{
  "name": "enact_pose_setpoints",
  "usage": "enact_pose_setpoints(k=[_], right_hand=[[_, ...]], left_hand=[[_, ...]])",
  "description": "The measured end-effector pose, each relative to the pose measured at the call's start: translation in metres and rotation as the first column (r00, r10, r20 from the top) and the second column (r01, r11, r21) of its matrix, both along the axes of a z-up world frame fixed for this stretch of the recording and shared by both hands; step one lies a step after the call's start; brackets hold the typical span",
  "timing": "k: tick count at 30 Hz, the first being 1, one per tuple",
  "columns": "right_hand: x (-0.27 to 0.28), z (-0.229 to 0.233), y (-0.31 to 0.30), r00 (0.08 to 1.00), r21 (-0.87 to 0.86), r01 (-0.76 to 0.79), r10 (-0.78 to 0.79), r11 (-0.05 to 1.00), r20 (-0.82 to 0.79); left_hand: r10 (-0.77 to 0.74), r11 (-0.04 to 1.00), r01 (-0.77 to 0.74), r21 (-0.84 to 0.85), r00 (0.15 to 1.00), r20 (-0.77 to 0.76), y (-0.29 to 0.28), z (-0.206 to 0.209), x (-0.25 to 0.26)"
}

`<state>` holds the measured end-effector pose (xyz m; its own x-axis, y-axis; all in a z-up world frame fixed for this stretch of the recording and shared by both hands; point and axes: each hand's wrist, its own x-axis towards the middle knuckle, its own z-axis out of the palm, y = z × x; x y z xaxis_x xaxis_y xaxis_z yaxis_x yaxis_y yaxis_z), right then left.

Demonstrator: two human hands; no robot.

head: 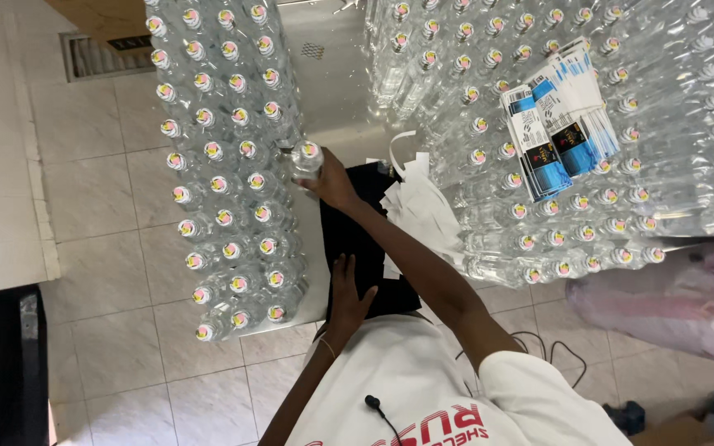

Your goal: The person stands at a metal table and applies labels to clear plastic water bottles. They peel the backing from a label, wrap it around a bottle, and smooth it down. The person repeats this process for several bottles, placing the labeled ones into a group on the table.

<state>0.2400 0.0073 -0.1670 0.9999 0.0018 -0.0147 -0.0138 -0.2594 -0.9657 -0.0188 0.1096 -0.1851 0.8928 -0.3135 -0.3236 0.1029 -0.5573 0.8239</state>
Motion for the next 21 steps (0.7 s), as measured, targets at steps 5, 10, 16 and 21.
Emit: enact_pose_setpoints(k=[5,10,16,21], right_hand=[[0.017,-0.001,0.024,0.999,-0.115,0.02,-0.023,0.993,-0.026],[-0.016,0.006,0.023,0.985,-0.044,0.126,-0.12,0.991,0.12],[-0.099,-0.076,-0.021,0.956,-0.744,0.071,0.167,0.664,0.24],[-0.101,-0.107,-0.042,0.939,-0.835,0.122,0.21,0.536,0.271]], left_hand=[[-0.046,0.979,0.043,0.197,0.999,0.014,0.015,0.005,0.005],[-0.023,0.979,0.026,0.201,1.0,-0.018,0.026,0.013,0.007],[-0.06,0.988,0.062,0.141,0.998,-0.02,0.04,-0.005,-0.002],[-0.155,0.98,0.148,0.131,0.987,0.049,0.016,-0.04,0.005]])
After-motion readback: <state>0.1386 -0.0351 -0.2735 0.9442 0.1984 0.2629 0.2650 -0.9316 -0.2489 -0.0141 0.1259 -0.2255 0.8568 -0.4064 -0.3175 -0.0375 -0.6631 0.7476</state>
